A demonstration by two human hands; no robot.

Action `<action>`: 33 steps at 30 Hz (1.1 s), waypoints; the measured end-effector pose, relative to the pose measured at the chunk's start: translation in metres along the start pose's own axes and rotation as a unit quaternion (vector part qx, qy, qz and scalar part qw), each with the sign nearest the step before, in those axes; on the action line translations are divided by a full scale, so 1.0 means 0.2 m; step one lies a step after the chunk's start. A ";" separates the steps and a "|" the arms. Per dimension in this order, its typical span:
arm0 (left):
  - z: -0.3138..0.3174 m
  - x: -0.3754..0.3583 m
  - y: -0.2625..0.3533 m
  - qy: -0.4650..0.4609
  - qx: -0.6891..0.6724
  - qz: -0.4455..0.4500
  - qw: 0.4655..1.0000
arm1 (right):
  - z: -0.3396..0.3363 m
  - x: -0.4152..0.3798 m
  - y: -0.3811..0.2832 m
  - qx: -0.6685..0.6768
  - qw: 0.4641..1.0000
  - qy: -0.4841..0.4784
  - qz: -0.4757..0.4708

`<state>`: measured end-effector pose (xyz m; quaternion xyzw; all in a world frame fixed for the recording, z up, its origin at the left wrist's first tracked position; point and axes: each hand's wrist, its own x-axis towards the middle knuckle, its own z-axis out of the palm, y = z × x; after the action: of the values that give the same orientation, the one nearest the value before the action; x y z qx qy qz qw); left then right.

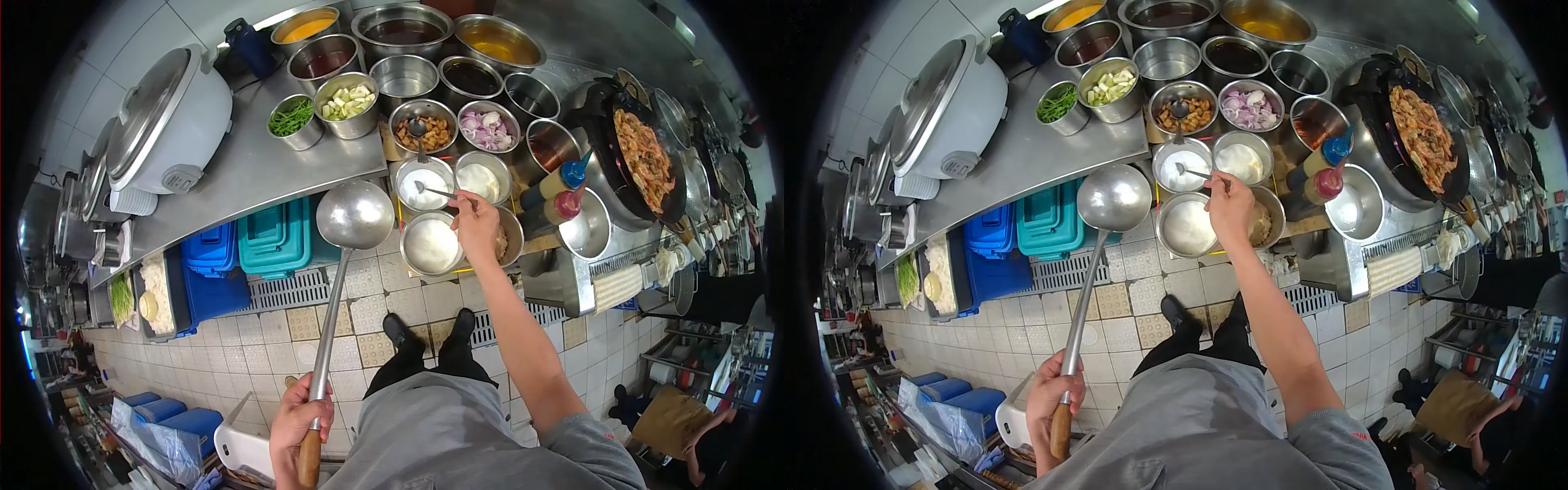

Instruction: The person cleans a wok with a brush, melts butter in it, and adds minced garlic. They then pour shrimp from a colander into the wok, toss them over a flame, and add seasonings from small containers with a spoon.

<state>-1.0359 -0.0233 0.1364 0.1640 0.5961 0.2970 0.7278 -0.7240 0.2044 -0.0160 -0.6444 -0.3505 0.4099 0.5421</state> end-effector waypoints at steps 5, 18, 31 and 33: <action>0.03 0.04 0.02 -0.017 0.000 -0.010 1.000 | -0.03 0.03 0.03 0.094 0.992 0.005 0.083; 0.05 0.10 0.08 -0.025 0.008 -0.026 0.999 | -0.09 -0.07 -0.06 0.058 0.997 -0.030 -0.027; 0.04 0.10 0.08 -0.018 0.021 -0.018 0.999 | -0.09 0.01 -0.04 0.114 0.992 0.000 0.061; 0.04 0.10 0.09 -0.019 0.022 -0.019 0.999 | -0.12 -0.03 -0.12 0.183 0.981 -0.033 0.062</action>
<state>-1.0298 0.0039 0.1331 0.1741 0.5914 0.2670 0.7407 -0.7050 0.1929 0.0100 -0.5411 -0.2465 0.5212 0.6122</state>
